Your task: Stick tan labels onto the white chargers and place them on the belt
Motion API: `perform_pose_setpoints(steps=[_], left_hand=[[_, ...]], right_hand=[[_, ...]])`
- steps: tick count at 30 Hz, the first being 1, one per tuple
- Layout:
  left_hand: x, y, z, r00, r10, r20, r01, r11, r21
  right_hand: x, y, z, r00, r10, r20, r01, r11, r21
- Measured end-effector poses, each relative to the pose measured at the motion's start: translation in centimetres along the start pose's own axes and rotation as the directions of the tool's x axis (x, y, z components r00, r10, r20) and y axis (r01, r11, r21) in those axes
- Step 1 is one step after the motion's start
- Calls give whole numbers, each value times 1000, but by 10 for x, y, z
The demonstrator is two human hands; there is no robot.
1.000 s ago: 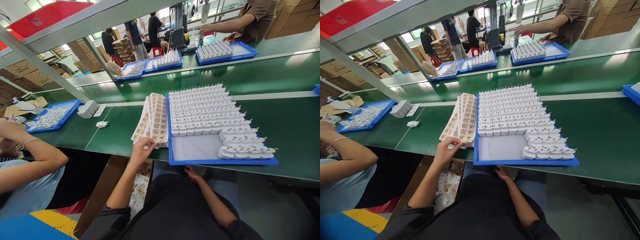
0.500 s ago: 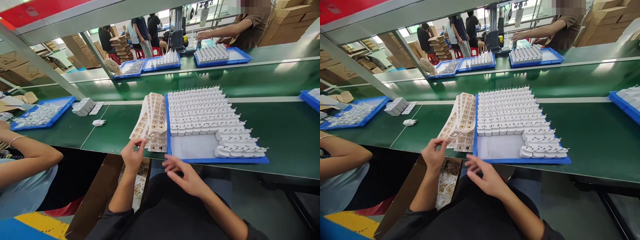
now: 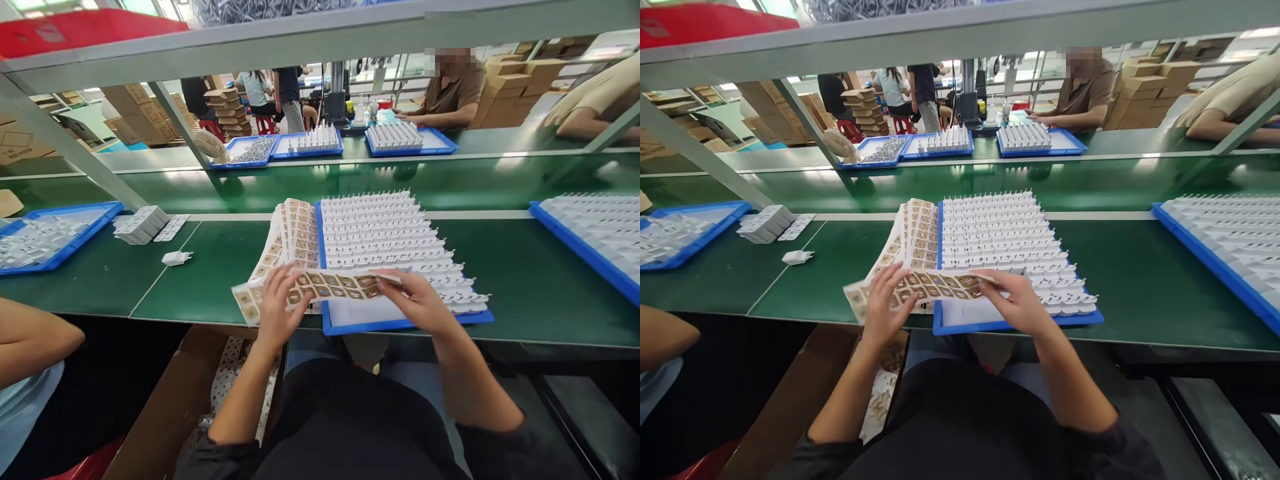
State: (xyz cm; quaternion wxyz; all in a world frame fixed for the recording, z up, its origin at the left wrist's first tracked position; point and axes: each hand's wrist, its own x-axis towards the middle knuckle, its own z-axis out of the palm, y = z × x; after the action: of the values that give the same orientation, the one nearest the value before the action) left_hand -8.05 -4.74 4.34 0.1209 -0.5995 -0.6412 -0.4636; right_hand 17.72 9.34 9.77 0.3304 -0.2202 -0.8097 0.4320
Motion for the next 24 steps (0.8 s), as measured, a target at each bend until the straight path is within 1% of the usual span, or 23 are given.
perform_pose_setpoints(steps=[1, 3, 4, 5, 6, 8, 9, 10, 11, 12, 13, 15, 17, 18, 19, 20, 21, 22, 23, 24], left_hand=[[8, -8, 1, 999, -50, 4, 50, 998, 28], [23, -20, 3, 987, -153, 52, 153, 988, -2], [30, -22, 3, 974, -199, 110, 205, 978, -48], [35, -24, 3, 952, -239, 191, 261, 960, -102], [39, -24, 3, 919, -271, 286, 324, 933, -156], [43, -21, 4, 825, -318, 467, 466, 851, -243], [43, -20, 5, 779, -334, 531, 531, 801, -275], [44, -19, 9, 742, -350, 572, 586, 753, -299], [45, -17, 13, 716, -363, 596, 627, 711, -320], [47, -16, 19, 701, -374, 608, 654, 676, -338], [50, -15, 26, 698, -386, 604, 669, 654, -355], [57, -12, 40, 716, -419, 559, 665, 653, -363], [65, -8, 52, 750, -451, 483, 631, 706, -321], [69, -6, 56, 768, -461, 445, 609, 740, -285], [73, -4, 60, 782, -463, 417, 589, 768, -251], [76, -2, 62, 792, -460, 401, 573, 787, -229], [78, 0, 63, 798, -455, 394, 564, 795, -225], [80, 2, 63, 802, -450, 394, 561, 793, -237], [80, 4, 64, 802, -443, 402, 565, 781, -266], [80, 7, 64, 802, -431, 414, 570, 760, -313]], right_hand=[[4, -4, -17, 1000, -18, 12, 19, 999, -39], [11, -8, -46, 1000, -9, 16, 11, 995, -99], [15, -7, -59, 1000, 17, -5, -17, 994, -108], [19, -4, -70, 997, 53, -50, -58, 993, -99], [23, 0, -80, 989, 92, -115, -101, 992, -73], [33, 14, -100, 955, 167, -245, -172, 985, 4], [38, 22, -108, 934, 201, -296, -198, 979, 41], [43, 31, -117, 914, 233, -333, -222, 972, 70], [48, 40, -125, 896, 264, -356, -248, 964, 91], [53, 48, -132, 880, 295, -373, -279, 955, 98], [57, 57, -138, 865, 322, -386, -316, 945, 81], [64, 72, -148, 838, 359, -412, -394, 919, -1], [68, 79, -151, 813, 363, -455, -452, 887, -99], [68, 79, -149, 803, 326, -498, -459, 872, -169], [67, 76, -143, 804, 252, -539, -442, 859, -257], [65, 70, -135, 820, 144, -554, -394, 843, -365], [62, 61, -123, 851, 14, -525, -316, 812, -490], [59, 49, -107, 891, -109, -442, -200, 777, -597], [54, 37, -89, 933, -196, -300, -52, 755, -653], [50, 24, -69, 958, -239, -155, 79, 747, -660]])
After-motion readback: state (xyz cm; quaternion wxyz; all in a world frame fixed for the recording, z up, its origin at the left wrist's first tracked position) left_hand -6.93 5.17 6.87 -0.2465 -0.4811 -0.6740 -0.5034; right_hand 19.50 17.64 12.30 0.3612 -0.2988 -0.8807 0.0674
